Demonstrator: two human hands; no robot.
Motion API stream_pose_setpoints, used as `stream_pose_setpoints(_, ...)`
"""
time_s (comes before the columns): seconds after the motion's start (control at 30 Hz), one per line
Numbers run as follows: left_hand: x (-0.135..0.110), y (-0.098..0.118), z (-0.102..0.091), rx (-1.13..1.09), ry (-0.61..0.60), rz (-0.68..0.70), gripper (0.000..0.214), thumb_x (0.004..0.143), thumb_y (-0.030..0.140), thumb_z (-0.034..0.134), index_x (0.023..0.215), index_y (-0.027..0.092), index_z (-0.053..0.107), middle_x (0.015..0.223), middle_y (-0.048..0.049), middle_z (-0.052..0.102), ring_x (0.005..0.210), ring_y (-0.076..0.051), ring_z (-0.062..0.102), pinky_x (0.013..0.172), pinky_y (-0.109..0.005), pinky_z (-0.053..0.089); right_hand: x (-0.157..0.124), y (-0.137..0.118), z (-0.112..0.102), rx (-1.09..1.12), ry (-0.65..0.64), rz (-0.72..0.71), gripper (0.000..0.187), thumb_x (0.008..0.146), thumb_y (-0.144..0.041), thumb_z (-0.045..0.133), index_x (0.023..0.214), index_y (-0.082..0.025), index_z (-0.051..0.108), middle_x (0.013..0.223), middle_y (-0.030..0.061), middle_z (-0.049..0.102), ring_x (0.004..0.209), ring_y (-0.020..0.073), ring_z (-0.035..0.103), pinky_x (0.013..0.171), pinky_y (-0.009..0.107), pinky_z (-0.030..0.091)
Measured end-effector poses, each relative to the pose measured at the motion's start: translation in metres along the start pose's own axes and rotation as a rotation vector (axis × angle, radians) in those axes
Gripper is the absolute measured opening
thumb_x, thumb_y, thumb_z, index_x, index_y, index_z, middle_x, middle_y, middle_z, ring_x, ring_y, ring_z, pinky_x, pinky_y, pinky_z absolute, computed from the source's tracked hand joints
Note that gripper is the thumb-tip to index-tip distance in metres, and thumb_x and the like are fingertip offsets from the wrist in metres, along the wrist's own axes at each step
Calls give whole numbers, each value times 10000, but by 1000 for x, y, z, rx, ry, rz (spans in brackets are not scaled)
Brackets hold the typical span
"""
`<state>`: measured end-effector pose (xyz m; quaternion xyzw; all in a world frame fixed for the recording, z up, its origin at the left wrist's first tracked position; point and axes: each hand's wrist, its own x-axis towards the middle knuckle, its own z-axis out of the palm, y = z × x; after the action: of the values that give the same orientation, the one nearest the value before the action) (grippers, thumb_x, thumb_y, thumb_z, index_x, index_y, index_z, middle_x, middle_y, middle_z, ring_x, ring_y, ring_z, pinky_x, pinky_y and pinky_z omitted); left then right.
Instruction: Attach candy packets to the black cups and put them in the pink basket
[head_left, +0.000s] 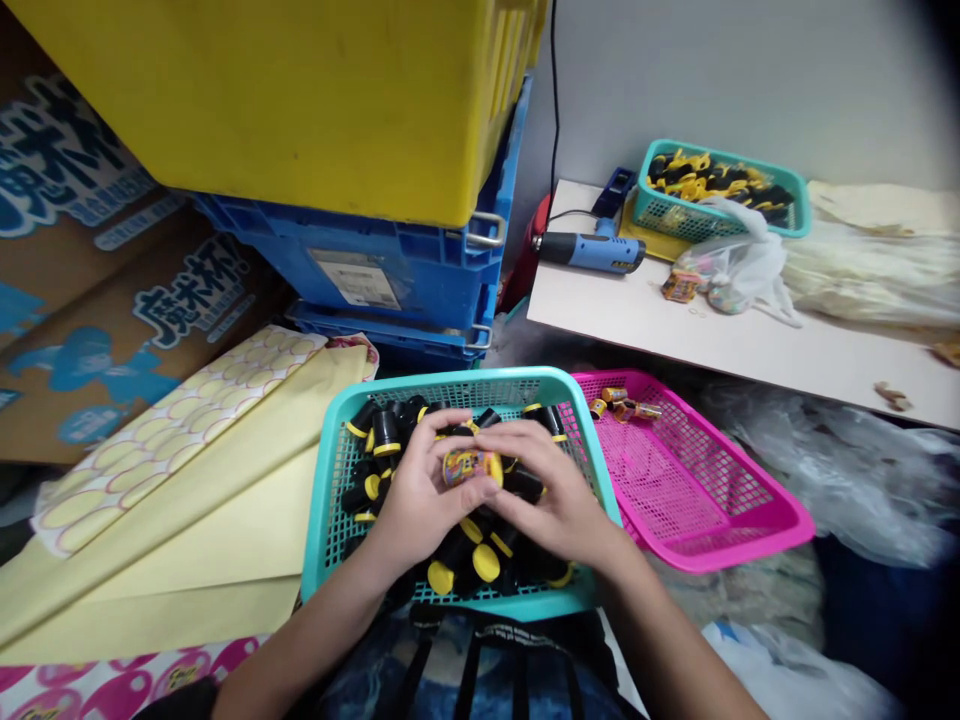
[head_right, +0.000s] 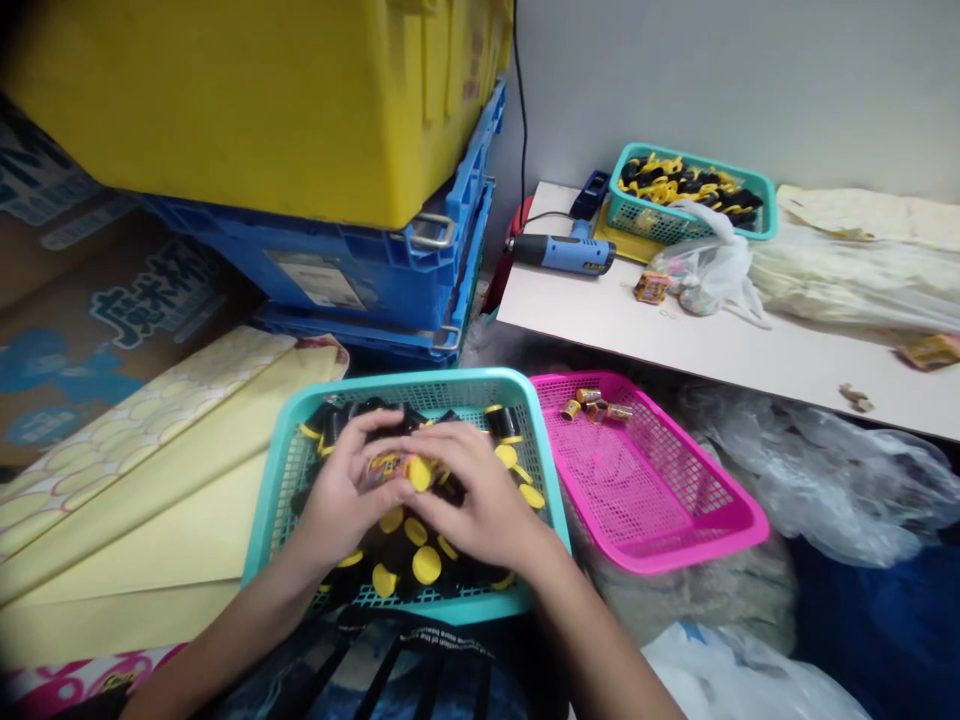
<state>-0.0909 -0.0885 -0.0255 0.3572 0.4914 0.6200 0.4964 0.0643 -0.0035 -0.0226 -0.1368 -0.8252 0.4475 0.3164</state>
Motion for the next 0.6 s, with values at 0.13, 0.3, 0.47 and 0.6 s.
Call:
stream_pose_setpoints(0.13,4,6,-20,287,-112,14,481,869,413,594,1309,258,475,1317,-111,582,1146,-235,601,972,-412,502,-20,0,-49,-549,423,140,347,825,-273,667,1153,-202,575,1066,72,615,978,196,579,885,359,464)
stream_pose_setpoints(0.3,11,-1,-36,1075,-157,273,270,900,329,548,1125,233,663,1262,-66,638,1241,-275,500,1079,-538,373,-28,14,-69,-948,369,494,377,832,-329,632,1144,-119,600,1082,147,612,1031,292,556,913,480,444)
stream_pose_setpoints(0.47,9,-17,-20,1355,-392,344,260,887,286,565,1114,249,687,1374,-43,561,1351,-322,369,1128,-614,233,-15,11,-22,-829,-378,534,379,771,-204,703,1137,-154,616,1092,109,625,1070,298,549,904,453,470)
stream_pose_setpoints(0.6,5,-14,-22,1272,-446,319,216,896,336,552,995,279,735,1208,-18,678,1353,-300,376,1139,-605,187,-20,13,-16,-710,-344,527,402,820,-208,657,1211,-147,588,1139,114,586,1095,274,531,958,457,451)
